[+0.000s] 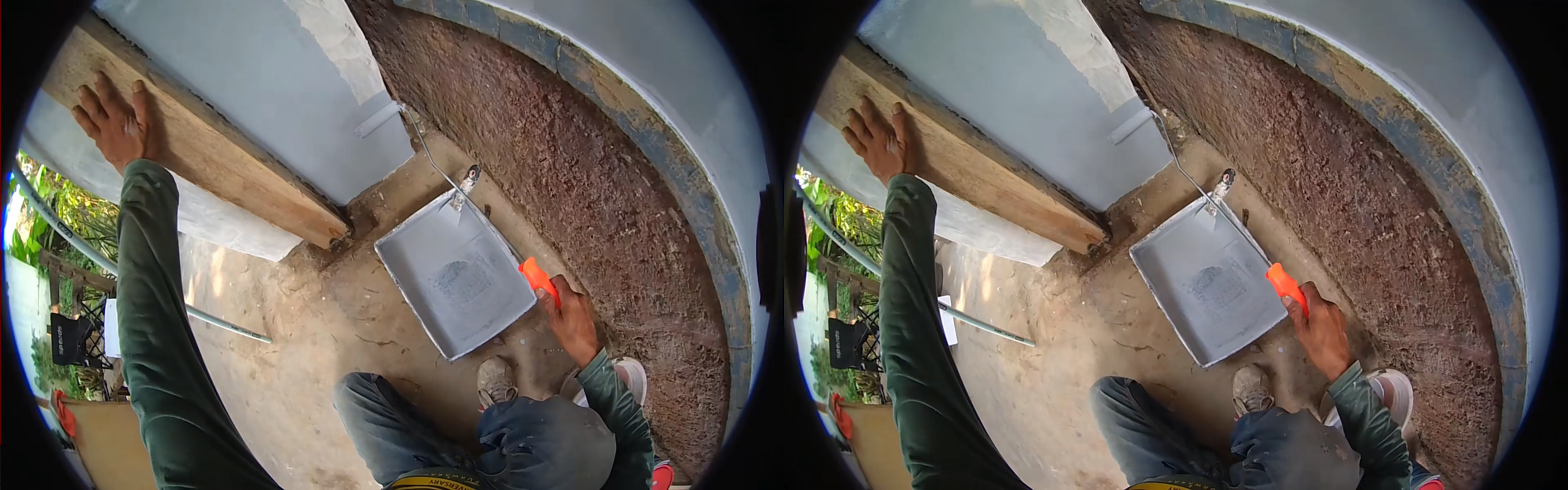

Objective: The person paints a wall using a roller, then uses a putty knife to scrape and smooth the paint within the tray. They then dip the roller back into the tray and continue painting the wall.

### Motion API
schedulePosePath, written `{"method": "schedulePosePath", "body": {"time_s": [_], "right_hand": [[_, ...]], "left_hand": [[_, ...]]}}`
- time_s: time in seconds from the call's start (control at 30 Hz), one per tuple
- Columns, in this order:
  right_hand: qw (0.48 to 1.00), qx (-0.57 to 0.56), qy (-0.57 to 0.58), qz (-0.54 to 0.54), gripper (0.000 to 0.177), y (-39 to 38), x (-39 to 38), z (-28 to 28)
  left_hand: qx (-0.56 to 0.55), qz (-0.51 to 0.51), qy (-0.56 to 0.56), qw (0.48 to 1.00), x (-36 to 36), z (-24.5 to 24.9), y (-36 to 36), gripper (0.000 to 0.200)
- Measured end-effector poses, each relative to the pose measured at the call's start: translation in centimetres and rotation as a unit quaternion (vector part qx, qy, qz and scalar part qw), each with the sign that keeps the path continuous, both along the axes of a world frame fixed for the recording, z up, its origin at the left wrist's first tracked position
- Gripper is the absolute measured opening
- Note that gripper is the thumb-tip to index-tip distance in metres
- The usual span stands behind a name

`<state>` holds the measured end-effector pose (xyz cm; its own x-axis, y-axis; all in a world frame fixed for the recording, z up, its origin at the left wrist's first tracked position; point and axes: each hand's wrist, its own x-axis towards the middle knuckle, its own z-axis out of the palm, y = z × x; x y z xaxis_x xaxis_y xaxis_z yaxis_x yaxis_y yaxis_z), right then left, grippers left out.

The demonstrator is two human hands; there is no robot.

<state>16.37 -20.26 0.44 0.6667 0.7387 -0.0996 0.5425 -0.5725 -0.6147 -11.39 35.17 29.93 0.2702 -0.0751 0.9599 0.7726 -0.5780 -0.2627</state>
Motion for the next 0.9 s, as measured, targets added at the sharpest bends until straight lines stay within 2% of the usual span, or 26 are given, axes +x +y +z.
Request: {"method": "schedulePosePath", "body": {"time_s": [0.17,0.23,0.57,0.67,0.9], "right_hand": [[1.0,0.022,-0.013,0.014,0.036,0.5,-0.4,-0.3],[1.0,0.013,0.015,-0.003,0.035,0.6,-0.9,0.1],[0.997,0.059,0.041,-0.022,0.038,1.4,-2.1,5.8],[0.993,0.111,0.035,-0.02,0.039,2.1,-1.9,6.6],[0.993,0.113,-0.003,-0.011,0.035,3.3,-2.0,4.5]], "left_hand": [[0.004,-0.018,-0.005,1.0,0.2,-0.4,0.0,0.079],[0.01,-0.035,-0.005,0.999,0.1,-0.5,0.1,0.079],[0.019,-0.053,-0.008,0.998,0.3,-0.6,-0.1,0.076],[0.017,-0.047,-0.006,0.999,0.1,-0.5,0.1,0.075],[0.025,-0.035,-0.007,0.999,0.4,-0.6,-0.3,0.07]]}}
